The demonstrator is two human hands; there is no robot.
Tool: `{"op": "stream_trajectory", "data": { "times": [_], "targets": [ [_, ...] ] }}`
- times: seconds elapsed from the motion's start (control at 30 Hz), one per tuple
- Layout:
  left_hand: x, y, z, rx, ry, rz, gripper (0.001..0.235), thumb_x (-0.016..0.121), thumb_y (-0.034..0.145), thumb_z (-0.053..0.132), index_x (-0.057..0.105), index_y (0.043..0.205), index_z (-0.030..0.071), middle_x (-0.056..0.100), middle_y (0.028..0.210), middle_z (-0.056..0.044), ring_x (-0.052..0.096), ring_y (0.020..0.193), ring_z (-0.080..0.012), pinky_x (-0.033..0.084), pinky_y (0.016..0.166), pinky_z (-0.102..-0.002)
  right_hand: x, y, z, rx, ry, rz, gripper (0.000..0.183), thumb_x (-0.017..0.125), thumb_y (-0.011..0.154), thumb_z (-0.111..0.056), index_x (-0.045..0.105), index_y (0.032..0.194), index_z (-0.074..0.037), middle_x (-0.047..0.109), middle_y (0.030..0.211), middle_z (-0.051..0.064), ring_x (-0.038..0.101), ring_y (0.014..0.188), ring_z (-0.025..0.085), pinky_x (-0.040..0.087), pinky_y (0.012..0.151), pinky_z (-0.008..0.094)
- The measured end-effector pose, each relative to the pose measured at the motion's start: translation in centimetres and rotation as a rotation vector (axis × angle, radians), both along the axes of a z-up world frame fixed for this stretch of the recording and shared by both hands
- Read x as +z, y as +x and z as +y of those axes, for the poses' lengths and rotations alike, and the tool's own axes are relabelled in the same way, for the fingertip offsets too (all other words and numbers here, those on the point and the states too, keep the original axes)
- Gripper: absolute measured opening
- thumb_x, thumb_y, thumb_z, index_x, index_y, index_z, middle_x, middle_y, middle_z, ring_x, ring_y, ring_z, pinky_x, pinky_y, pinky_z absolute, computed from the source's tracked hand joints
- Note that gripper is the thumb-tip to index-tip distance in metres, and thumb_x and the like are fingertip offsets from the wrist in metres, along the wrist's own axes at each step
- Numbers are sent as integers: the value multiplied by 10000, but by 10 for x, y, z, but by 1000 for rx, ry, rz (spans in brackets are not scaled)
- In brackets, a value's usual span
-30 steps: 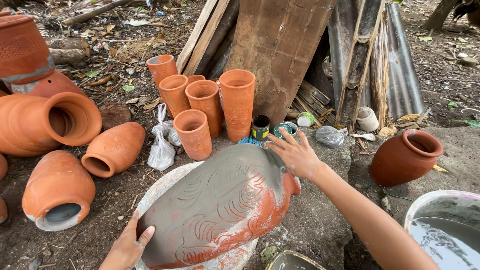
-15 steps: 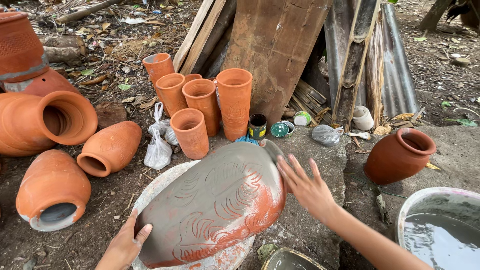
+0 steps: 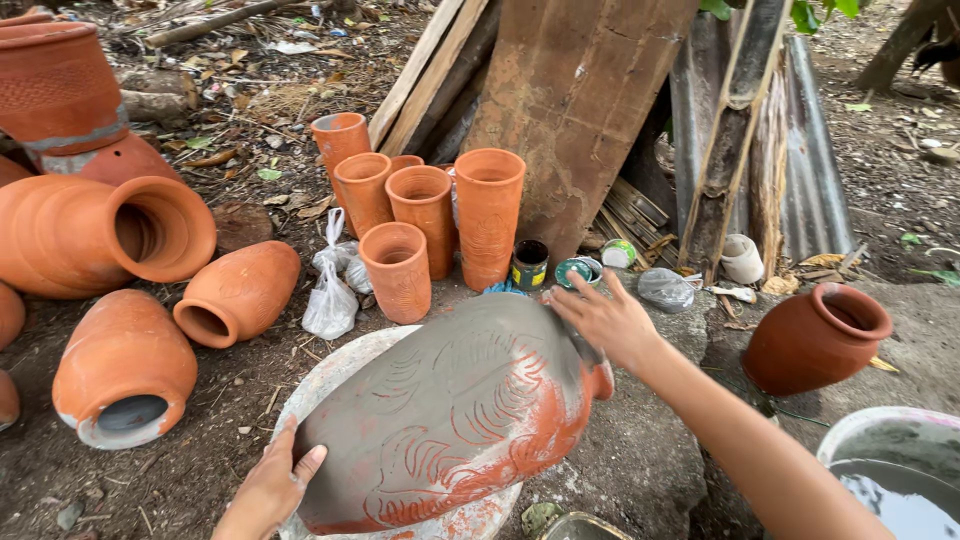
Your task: The person applies a grey slip or clay mixture onto a red clay pot by hand and using a brush, then uses their fingers to smooth the surface and carve decorative patterns into the wet clay.
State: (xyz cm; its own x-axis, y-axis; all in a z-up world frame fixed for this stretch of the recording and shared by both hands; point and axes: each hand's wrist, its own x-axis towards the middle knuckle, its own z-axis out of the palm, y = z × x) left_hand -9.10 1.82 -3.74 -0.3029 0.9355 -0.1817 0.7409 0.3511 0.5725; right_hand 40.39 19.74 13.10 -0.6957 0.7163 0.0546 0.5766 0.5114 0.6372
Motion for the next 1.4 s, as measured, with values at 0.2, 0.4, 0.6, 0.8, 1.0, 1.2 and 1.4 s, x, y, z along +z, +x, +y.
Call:
{"op": "stream_trajectory", "data": {
  "times": [0.2, 0.4, 0.6, 0.8, 1.0, 1.2, 1.4],
  "targets": [
    [25, 15, -4, 77, -95, -35, 869, 569, 946, 547, 184, 1632, 178, 294, 1659, -166, 311, 1533, -347, 301, 1230, -418, 17, -29, 51, -96, -219, -167, 460, 444, 1040, -261, 439, 1486, -371, 343, 1621, -144, 201, 1564, 171, 181, 1246, 574],
    [33, 18, -5, 115, -133, -79, 855, 574, 947, 524, 196, 1640, 193, 315, 1654, -163, 316, 1538, -342, 303, 1230, -428, 6, 19, -22, -2, 26, -45, 780, 641, 858, -182, 325, 1569, -239, 257, 1656, 5, 182, 1528, 228, 225, 1169, 552],
    [6, 3, -3, 53, -1, -31, 865, 586, 936, 516, 219, 1622, 137, 335, 1637, -186, 357, 1507, -352, 319, 1210, -424, -19, 43, -85, -91, -60, 40, 1028, 651, 761, 3, 226, 1663, -245, 87, 1737, 28, 88, 1573, 296, 147, 1192, 587],
    [10, 5, 0, 55, -7, -51, 818, 590, 939, 502, 255, 1616, 188, 345, 1648, -144, 364, 1511, -336, 325, 1208, -425, -11, 47, -86, -188, -148, 280, 977, 631, 748, 50, 259, 1560, -349, 57, 1692, 5, 70, 1565, 274, 143, 1248, 591],
    [29, 12, -4, 8, -12, 3, 696, 589, 938, 493, 345, 1581, 383, 280, 1682, -71, 296, 1545, -301, 296, 1225, -412, -11, 18, -45, 89, 34, 430, 823, 652, 811, -32, 305, 1536, -208, 142, 1676, 42, 165, 1518, 340, 217, 1170, 646],
    [31, 13, -5, 12, -41, 8, 693, 572, 938, 520, 331, 1581, 423, 283, 1682, -62, 295, 1549, -295, 305, 1223, -423, -40, 50, -91, -51, -38, 289, 990, 632, 758, 35, 229, 1612, -261, 144, 1721, -3, 151, 1527, 262, 195, 1197, 581],
    [32, 15, -8, -5, -42, 32, 694, 557, 942, 512, 310, 1584, 415, 271, 1687, -45, 299, 1541, -287, 303, 1220, -424, -33, 34, -54, -83, 121, 168, 1002, 643, 754, 67, 220, 1616, -217, 207, 1683, -8, 164, 1539, 229, 179, 1211, 547]
  ]
}}
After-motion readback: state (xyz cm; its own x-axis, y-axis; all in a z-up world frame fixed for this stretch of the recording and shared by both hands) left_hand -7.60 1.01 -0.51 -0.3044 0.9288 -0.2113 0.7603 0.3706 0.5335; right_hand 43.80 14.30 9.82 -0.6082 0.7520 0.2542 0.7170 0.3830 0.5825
